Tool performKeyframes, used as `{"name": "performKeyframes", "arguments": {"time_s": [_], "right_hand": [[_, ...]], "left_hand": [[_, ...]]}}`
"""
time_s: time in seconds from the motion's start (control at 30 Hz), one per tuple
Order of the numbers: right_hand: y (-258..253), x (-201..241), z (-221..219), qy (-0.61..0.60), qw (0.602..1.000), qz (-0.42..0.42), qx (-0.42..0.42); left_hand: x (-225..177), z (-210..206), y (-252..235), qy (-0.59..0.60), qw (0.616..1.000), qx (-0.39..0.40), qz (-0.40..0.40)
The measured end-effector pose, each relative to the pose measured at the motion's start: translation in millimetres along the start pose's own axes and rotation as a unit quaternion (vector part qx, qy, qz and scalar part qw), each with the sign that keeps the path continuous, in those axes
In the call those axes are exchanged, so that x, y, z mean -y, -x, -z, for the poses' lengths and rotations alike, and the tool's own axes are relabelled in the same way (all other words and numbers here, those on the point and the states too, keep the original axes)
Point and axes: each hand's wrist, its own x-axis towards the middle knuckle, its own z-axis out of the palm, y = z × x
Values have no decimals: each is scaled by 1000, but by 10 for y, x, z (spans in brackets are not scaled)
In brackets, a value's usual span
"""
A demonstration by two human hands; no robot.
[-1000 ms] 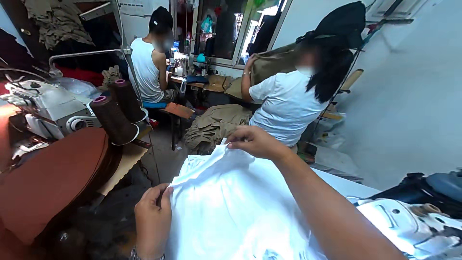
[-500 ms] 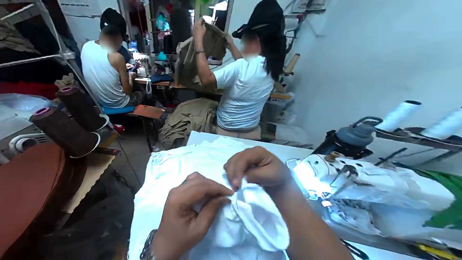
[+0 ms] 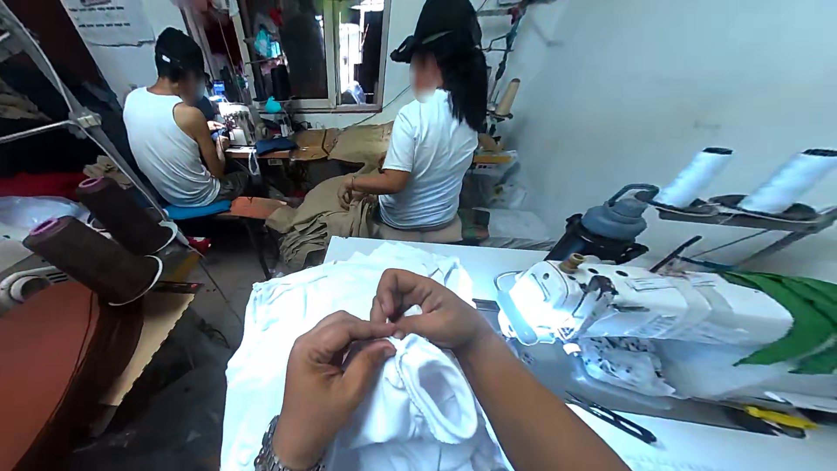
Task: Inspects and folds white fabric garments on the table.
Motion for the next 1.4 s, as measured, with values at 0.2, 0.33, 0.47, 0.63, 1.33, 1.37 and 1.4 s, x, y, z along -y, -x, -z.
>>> {"name": "performKeyframes", "arguments": {"time_s": [0.2,0.33,0.47,0.63,1.33,1.37,1.4], "right_hand": [[15,157,48,150,977,12,-152],[316,508,-71,274,936,114,-189],[510,597,-393,399,895,163,-114],[436,525,-463,600,775,162,-112],[716,710,-394,434,886,128,-103],[720,711,-392,440,883,128,-102],[720,709,-391,457,874,124,-105]], "left_hand": [[76,-50,-4,-86,995,-53,11],[156,-14,-54,-69,994,-85,13],[149,-1,-111,-52,995,-88,6],[87,-18,-129,-56,994,-89,2],[-3,-122,-5,-29,994,-106,-26],[-9,-121,4,-25,994,-104,-22],[-17,-115,12,-18,994,-104,-21]]}}
